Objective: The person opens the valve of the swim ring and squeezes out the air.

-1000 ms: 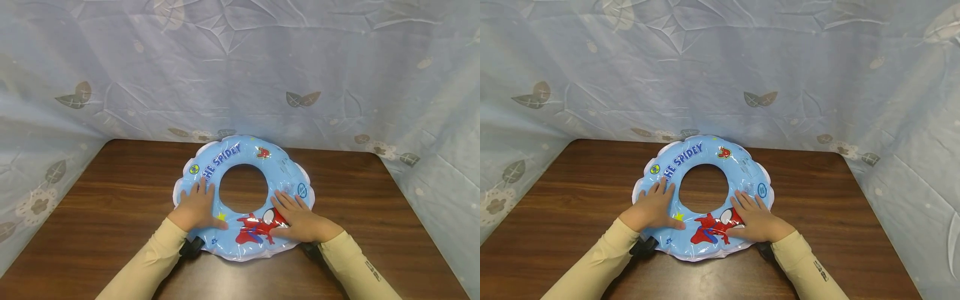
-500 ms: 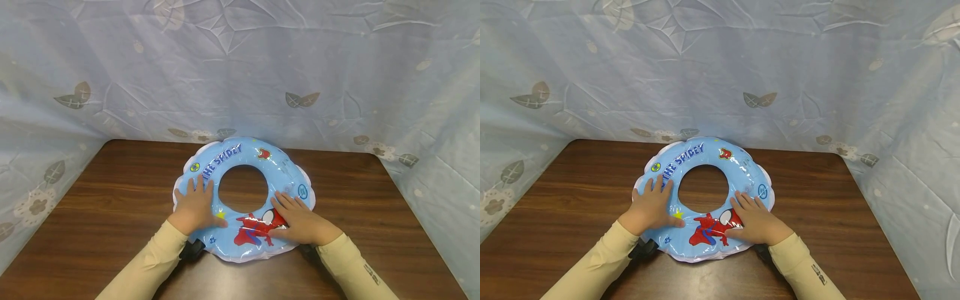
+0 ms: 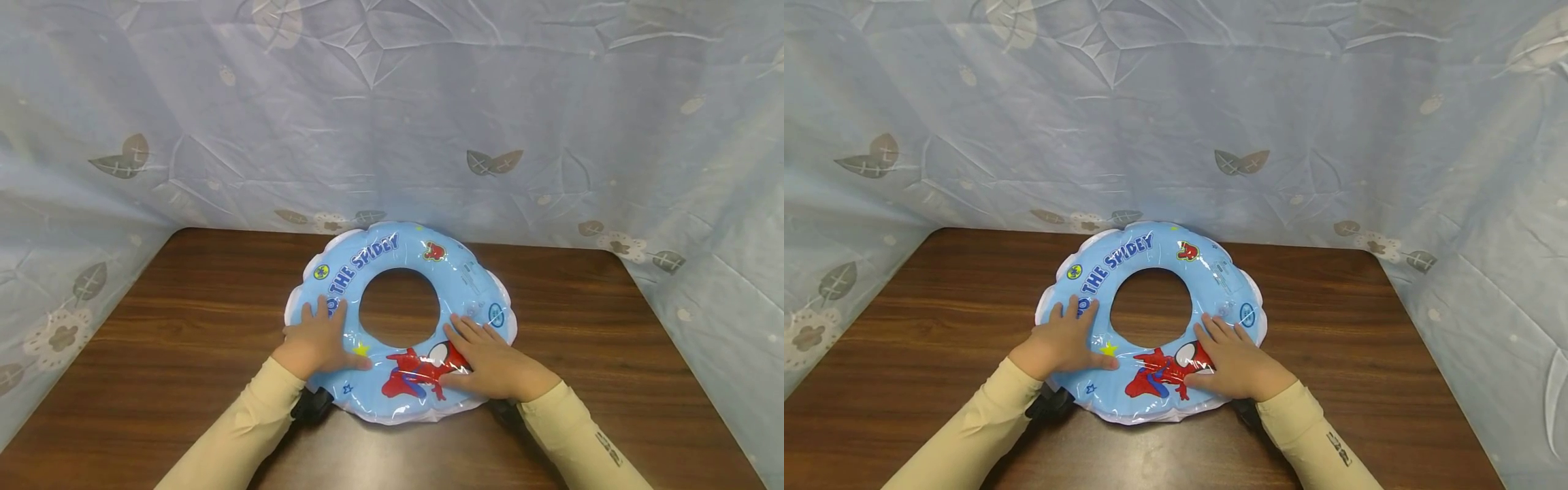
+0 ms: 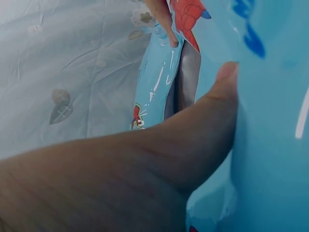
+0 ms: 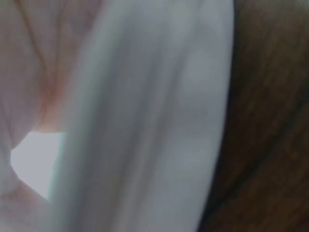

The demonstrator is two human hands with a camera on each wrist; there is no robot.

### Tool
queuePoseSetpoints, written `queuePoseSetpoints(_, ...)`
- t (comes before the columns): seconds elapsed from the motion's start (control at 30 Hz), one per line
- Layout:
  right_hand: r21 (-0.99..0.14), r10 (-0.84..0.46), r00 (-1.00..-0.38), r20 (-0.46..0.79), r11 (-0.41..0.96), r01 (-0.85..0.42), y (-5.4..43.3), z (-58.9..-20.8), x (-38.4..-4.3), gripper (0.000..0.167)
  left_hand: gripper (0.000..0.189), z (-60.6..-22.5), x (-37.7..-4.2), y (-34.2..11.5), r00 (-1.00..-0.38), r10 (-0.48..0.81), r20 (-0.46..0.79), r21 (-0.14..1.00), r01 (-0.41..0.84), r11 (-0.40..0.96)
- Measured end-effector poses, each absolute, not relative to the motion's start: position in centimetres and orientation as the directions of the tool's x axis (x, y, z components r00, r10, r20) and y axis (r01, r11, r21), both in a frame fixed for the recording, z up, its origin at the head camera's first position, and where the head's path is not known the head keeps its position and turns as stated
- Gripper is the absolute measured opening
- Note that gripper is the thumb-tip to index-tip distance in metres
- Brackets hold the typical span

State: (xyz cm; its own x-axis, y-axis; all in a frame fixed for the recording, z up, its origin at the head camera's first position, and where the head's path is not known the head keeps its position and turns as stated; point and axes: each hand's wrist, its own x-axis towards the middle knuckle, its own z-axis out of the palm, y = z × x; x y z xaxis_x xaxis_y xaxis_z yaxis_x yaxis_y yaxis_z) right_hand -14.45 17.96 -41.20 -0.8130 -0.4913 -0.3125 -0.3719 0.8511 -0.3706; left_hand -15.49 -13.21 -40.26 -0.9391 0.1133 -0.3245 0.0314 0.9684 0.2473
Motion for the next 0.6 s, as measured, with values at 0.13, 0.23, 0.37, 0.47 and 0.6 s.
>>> queuePoseSetpoints(0.13, -0.378, -0.499, -0.811, -0.305, 0.845, -0.378, 17.9, -41.0, -14.4, 0.1, 0.12, -40.3, -15.5, -13.1, -0.94, 0.113, -0.323, 0.246, 0.031, 0.969)
queuePoseSetpoints(0.23, -0.373, -0.496, -0.814, -0.304, 0.848, -0.377, 17.9, -40.9, -14.4, 0.1, 0.12, -40.2, -15.5, -13.1, -0.938, 0.115, -0.326, 0.24, 0.035, 0.97)
queuePoseSetpoints(0.37, -0.357, -0.485, -0.817, -0.312, 0.857, -0.372, 17.7, -41.0, -14.3, 0.1, 0.121, -39.9, -15.4, -13.1, -0.947, 0.128, -0.295, 0.21, 0.066, 0.975)
queuePoseSetpoints(0.47, -0.352, -0.482, -0.819, -0.313, 0.859, -0.371, 17.6, -41.0, -14.2, 0.1, 0.118, -39.4, -15.1, -12.9, -0.954, 0.155, -0.256, 0.2, 0.105, 0.974)
queuePoseSetpoints(0.6, -0.35, -0.474, -0.824, -0.309, 0.863, -0.365, 17.6, -41.1, -14.3, 0.101, 0.114, -38.7, -14.6, -12.5, -0.944, 0.204, -0.261, 0.227, 0.146, 0.963)
